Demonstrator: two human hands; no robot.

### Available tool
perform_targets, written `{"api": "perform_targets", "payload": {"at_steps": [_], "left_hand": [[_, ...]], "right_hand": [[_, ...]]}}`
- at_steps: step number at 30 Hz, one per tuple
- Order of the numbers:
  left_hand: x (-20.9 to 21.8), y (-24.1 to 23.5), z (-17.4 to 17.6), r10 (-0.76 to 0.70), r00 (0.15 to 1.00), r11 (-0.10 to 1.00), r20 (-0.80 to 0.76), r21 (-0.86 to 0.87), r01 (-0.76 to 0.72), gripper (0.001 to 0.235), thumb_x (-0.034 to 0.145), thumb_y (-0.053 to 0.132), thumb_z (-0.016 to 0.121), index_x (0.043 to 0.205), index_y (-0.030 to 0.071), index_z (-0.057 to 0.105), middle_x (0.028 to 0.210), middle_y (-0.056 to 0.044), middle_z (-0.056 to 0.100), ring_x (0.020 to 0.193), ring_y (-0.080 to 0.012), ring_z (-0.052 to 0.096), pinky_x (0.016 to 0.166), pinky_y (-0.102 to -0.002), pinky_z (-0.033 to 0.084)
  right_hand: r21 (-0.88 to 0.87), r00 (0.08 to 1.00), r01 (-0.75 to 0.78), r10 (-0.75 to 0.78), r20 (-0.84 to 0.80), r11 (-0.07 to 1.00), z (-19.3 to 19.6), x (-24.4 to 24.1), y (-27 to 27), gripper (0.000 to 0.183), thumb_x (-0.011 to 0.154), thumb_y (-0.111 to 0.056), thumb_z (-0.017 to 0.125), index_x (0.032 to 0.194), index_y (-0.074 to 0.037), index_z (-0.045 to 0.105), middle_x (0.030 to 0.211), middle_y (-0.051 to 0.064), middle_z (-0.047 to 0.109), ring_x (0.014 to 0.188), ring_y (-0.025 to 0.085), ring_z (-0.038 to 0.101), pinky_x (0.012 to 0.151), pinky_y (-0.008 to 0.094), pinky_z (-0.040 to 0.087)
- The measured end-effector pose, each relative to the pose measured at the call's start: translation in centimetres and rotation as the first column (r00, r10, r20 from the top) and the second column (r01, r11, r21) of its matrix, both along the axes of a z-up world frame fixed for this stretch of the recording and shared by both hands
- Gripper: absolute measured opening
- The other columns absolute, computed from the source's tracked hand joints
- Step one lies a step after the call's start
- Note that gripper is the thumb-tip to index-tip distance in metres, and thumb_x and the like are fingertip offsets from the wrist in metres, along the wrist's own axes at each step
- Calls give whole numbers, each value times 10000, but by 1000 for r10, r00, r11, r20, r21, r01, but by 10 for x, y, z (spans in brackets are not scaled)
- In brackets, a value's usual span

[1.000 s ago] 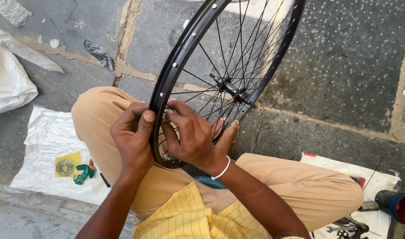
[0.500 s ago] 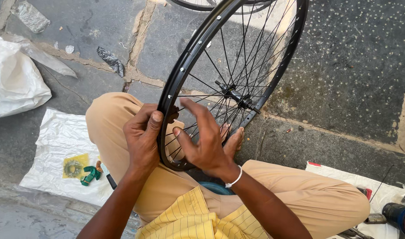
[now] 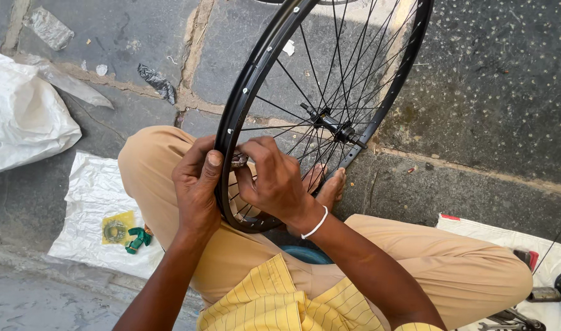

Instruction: The person sits on the ground and uses a spoke wrench to tighten the nipples on a bicycle wheel. They rotate the wheel to access different spokes and continue adjusting the tension.

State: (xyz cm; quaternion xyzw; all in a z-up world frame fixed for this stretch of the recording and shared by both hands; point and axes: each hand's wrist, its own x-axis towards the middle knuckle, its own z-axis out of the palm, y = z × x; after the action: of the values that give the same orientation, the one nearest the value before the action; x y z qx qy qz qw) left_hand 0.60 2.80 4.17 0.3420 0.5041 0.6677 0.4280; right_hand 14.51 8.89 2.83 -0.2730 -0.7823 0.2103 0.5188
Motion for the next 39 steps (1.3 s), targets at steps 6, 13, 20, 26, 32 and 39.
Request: {"api": "perform_targets", "payload": {"at_steps": [6,13,20,26,32,39], "left_hand": [[-9,6,2,-58,997,997,-53,46,60,345,1022,296,720,1111,-37,719,1069,-38,674,961,-100,615,869,-228,495],[-2,2,-1,63,998,998,10,8,-63,350,990,281,765,1111,-39,693,1002,-51,669,872,-103,592,781,-237,481],[0,1,-4,59,998,998,-24,-26,-60,321,1041,283,693,1105,-31,673,1001,-29,676,887,-94,587,797,-234,476],[-5,-2,-5,-13,998,998,-65,57,17,327,1061,289,689,1128,-31,689,1069,-23,666,960,-93,600,862,-225,479],[-7,6,-5,26,1000,999,-17,31,-25,315,1037,267,720,1131,-32,686,1006,-18,662,888,-86,591,799,-216,471],[-2,2,0,46,998,998,-51,-27,-48,321,1059,284,682,1105,-34,683,975,-15,667,850,-80,563,752,-224,455]], "right_hand": [[71,1000,29,-28,-7,997,12,-4,-11,311,844,1,758,1049,24,525,1139,265,627,888,370,729,661,375,601],[65,999,39,-37,-32,997,12,-4,-12,330,819,27,760,1054,32,529,1118,244,612,889,368,716,695,400,611],[-15,999,29,-29,-14,999,2,-6,1,320,875,25,775,1098,15,546,1103,159,631,833,268,711,631,346,574],[-31,999,-24,23,-38,999,-1,-4,1,381,904,-4,792,1175,50,530,1118,166,618,863,283,708,635,348,553],[100,995,83,-77,-56,992,5,-10,-17,379,819,20,776,1099,46,522,1175,285,597,974,425,724,768,417,643],[18,999,54,-54,-3,998,6,-7,-5,348,850,-13,781,1117,25,560,1124,214,632,925,347,724,703,376,600]]}}
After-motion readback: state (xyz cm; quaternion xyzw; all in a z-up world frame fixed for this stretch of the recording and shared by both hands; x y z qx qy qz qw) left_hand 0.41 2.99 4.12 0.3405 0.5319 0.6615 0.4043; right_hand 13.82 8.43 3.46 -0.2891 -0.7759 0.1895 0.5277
